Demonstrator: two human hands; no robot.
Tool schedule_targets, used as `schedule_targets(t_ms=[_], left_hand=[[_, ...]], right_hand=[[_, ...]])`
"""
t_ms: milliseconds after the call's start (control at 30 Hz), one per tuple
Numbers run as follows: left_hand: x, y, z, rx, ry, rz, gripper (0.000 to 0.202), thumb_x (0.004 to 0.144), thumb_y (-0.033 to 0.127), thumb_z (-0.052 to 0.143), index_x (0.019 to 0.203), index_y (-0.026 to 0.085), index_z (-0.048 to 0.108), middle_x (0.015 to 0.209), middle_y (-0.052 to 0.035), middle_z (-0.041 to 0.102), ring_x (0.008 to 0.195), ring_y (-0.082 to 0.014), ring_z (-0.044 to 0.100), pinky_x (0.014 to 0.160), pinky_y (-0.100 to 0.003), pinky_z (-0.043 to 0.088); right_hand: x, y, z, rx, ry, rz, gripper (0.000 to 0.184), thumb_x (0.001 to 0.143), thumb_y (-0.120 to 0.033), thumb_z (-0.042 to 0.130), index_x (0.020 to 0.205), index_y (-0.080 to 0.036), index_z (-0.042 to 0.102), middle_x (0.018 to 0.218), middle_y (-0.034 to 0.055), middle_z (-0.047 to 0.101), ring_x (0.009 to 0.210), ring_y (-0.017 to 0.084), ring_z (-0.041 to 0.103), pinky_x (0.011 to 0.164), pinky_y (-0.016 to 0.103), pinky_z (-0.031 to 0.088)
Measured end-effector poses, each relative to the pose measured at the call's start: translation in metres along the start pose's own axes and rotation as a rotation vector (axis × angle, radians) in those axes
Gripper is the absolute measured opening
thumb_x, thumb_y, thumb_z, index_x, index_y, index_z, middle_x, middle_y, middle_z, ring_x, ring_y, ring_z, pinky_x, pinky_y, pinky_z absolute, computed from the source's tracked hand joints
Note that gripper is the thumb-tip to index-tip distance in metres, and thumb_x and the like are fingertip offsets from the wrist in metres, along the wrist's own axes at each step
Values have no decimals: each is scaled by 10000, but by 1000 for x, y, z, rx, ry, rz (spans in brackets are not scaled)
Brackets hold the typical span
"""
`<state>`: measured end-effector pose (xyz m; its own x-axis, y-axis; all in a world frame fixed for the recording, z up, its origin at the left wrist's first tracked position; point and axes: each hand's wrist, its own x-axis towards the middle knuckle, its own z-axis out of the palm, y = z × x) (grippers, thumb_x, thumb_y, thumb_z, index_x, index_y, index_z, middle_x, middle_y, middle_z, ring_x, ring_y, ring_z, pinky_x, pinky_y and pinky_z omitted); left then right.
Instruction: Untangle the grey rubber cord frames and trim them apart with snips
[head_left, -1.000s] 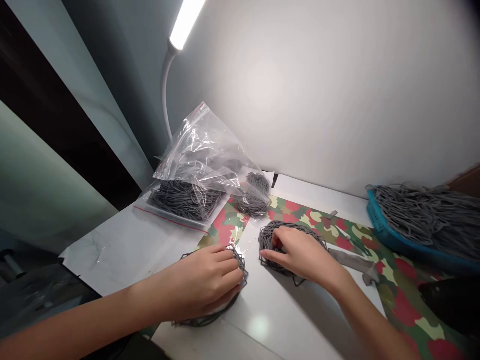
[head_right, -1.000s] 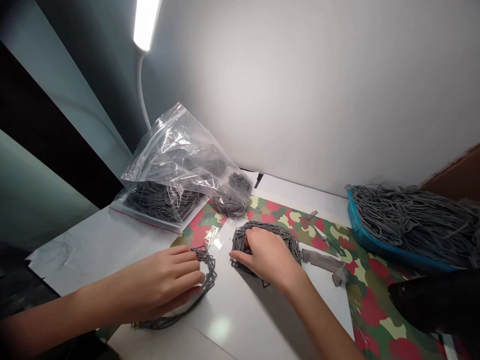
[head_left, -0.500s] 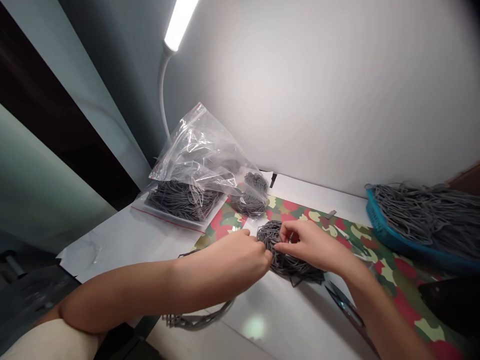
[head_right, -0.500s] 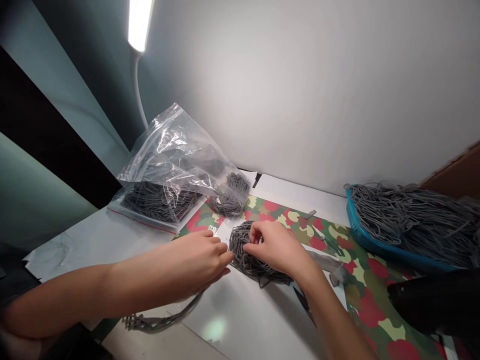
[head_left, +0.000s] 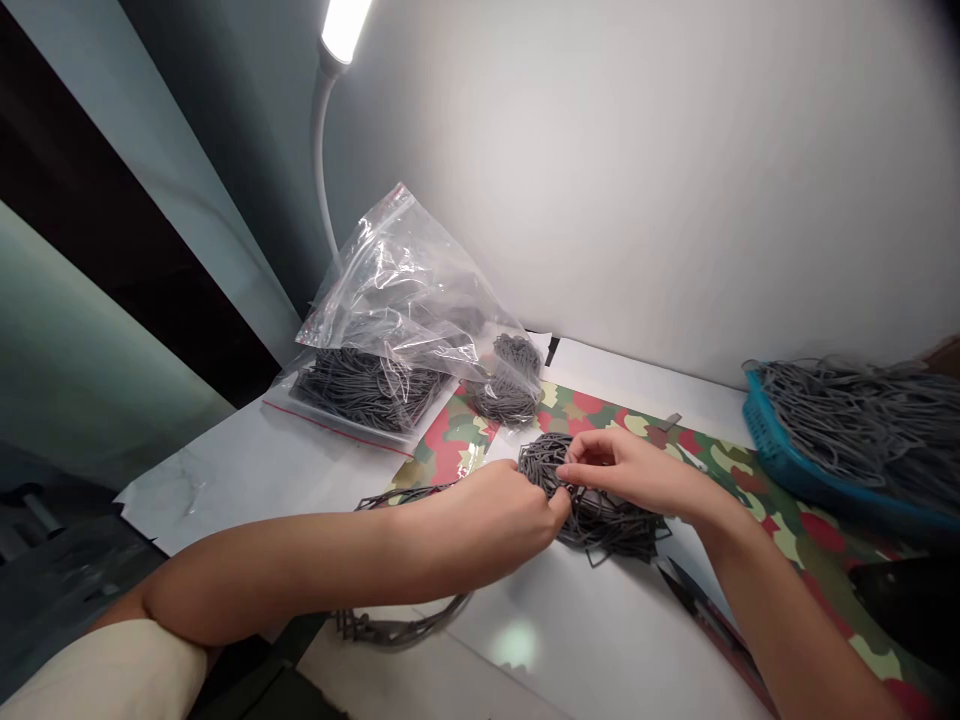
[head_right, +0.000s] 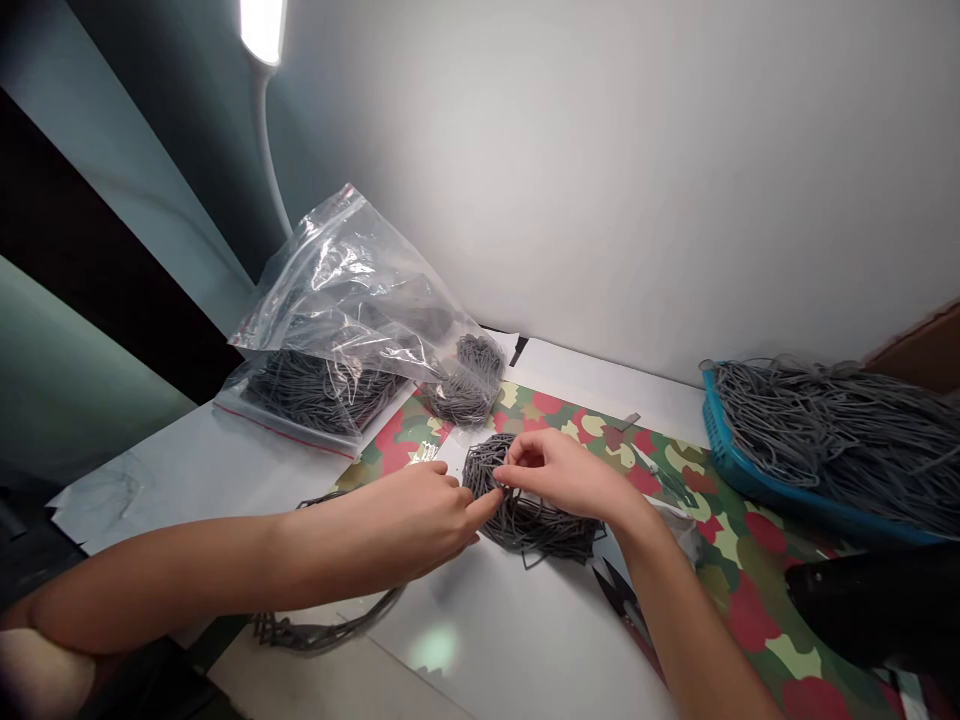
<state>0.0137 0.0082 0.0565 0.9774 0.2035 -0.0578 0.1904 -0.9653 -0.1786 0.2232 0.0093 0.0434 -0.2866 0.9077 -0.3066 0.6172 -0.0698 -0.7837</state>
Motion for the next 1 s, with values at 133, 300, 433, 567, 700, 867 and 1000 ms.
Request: schedule_targets(t_ms=[133,300,433,567,700,867,1000], left_hand=[[7,-3,-7,-1,78,5,165,763,-16,541,775,145,576,724,-35,599,561,-162,506,460,-320,279],[4,-2,-7,-38,26,2,89,821,54,600,831,136,633,873,-58,665,677,-182,565,496,-324,330],[1,-4,-5,-60,-79,-34,122,814,25,590,820,141,629,806,-50,677,582,-173,564,451,-325,289],[0,-6,-5,-76,-85,-47,118,828,48,604,770,150,616,736,-41,668,573,-187,572,476,-327,313],[0,-5,-10,-46,-41,-25,120,841,78,607,763,169,617,722,-16,638,606,-188,564,507,-341,350],[4,-3,-6,-4,138,74,99,914,145,573,952,120,661,984,-63,685,866,-202,613,685,-327,473],[4,-2,4,-60,150,65,94,894,212,628,933,146,682,996,-38,710,853,-176,643,756,-284,499]], right_hand=[[1,-4,1,21,-55,1,233,870,-317,569,677,-186,579,653,-19,544,610,137,487,549,257,363],[1,-1,-1,18,-94,30,292,901,-362,538,672,-185,573,641,-14,555,575,129,469,535,256,347],[-1,4,-5,-11,-87,70,189,842,-317,630,707,-187,605,631,-24,541,566,127,445,519,259,312],[-7,0,-9,-24,-59,80,259,845,-331,642,646,-187,560,604,-29,490,564,126,406,511,267,266],[-8,-5,-10,52,-56,42,346,891,-428,603,652,-194,517,606,-47,413,565,121,354,507,270,240],[-2,1,-8,186,-138,-30,292,886,-474,610,803,-195,598,805,-3,557,774,161,499,674,271,386],[0,5,-9,205,-69,8,331,878,-520,611,815,-199,557,781,-12,512,740,162,459,651,285,353]])
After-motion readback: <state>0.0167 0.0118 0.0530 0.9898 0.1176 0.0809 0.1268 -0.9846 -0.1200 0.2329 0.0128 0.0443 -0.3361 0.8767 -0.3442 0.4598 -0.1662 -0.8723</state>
